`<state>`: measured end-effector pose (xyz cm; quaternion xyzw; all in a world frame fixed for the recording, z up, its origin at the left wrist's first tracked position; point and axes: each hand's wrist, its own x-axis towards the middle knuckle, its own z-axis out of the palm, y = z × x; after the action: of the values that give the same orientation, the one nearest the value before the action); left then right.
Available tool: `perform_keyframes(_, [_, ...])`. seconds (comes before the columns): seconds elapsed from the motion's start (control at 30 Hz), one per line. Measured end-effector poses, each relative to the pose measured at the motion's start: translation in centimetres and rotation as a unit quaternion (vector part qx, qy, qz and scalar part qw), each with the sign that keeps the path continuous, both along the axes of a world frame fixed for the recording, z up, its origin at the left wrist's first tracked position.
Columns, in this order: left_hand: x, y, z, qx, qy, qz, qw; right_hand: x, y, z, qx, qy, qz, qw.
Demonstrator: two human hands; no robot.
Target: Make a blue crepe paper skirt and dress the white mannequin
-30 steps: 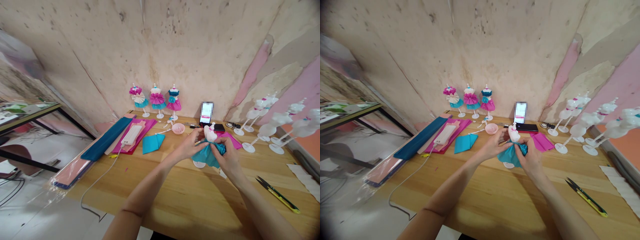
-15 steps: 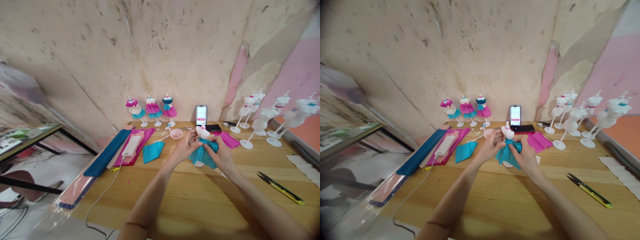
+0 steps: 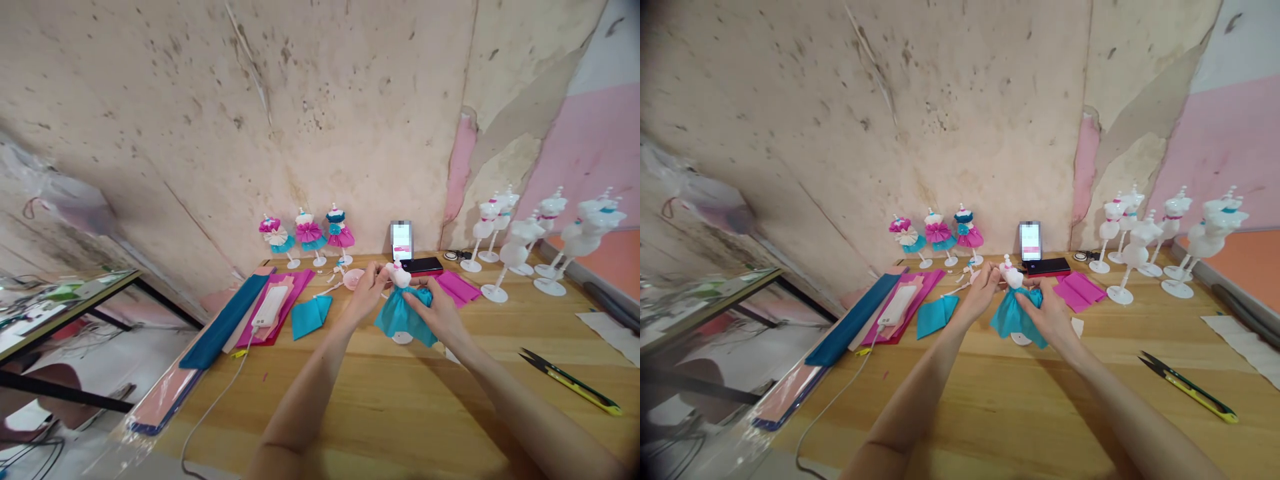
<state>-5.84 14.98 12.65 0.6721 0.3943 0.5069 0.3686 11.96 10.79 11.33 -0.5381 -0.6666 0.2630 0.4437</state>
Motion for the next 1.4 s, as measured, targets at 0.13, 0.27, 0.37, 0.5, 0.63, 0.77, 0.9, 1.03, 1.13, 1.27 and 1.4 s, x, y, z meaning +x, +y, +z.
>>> perform_keyframes(0.13, [0.5,-0.3,-0.2,0.041,0.009,0.034,0.999,-0.4,0.0,0.6,0.01,-0.004,0.013,1.0])
perform_keyframes(0.27, [-0.3,-2.0,0.6,0.225,0.063,0.147,0.961,-0.7,-0.2,1.0,0.024,-0.009,0.015,1.0])
perform_keyframes(0.37, [-0.9,-3.4,2.0,0.339,0.212,0.086,0.913,-0.7,-0.1,0.9,0.035,-0.015,0.019,0.999])
perform_keyframes(0.5, [-0.6,-4.4,4.0,0.355,0.297,0.002,0.886,-0.6,0.1,0.4,0.056,-0.009,0.024,0.998])
perform_keyframes(0.63, [0.3,-4.4,4.8,0.373,0.325,0.005,0.869,-0.5,0.1,0.3,0.057,-0.004,0.033,0.998])
perform_keyframes(0.77, [0.7,-4.8,4.7,0.404,0.313,0.046,0.858,-0.5,-0.2,0.6,0.051,-0.002,0.033,0.998])
perform_keyframes(0.9, [-1.5,-4.3,4.5,0.392,0.187,0.196,0.879,-0.5,-0.4,1.0,0.022,-0.007,0.019,1.0])
perform_keyframes(1.03, [-6.4,-0.5,2.6,0.236,0.113,0.37,0.892,-0.2,-0.1,1.0,-0.009,-0.028,0.008,1.0])
perform_keyframes(1.13, [-9.7,3.0,-0.6,0.067,0.206,0.348,0.912,-0.1,0.3,0.8,-0.007,-0.039,0.004,0.999])
perform_keyframes(1.27, [-12.1,6.6,-4.2,0.0,0.254,0.334,0.908,-0.1,0.6,0.8,0.002,-0.052,0.004,0.999])
perform_keyframes(1.4, [-15.0,9.4,-3.9,-0.035,0.281,0.361,0.888,-0.1,0.4,0.9,0.019,-0.054,0.014,0.998])
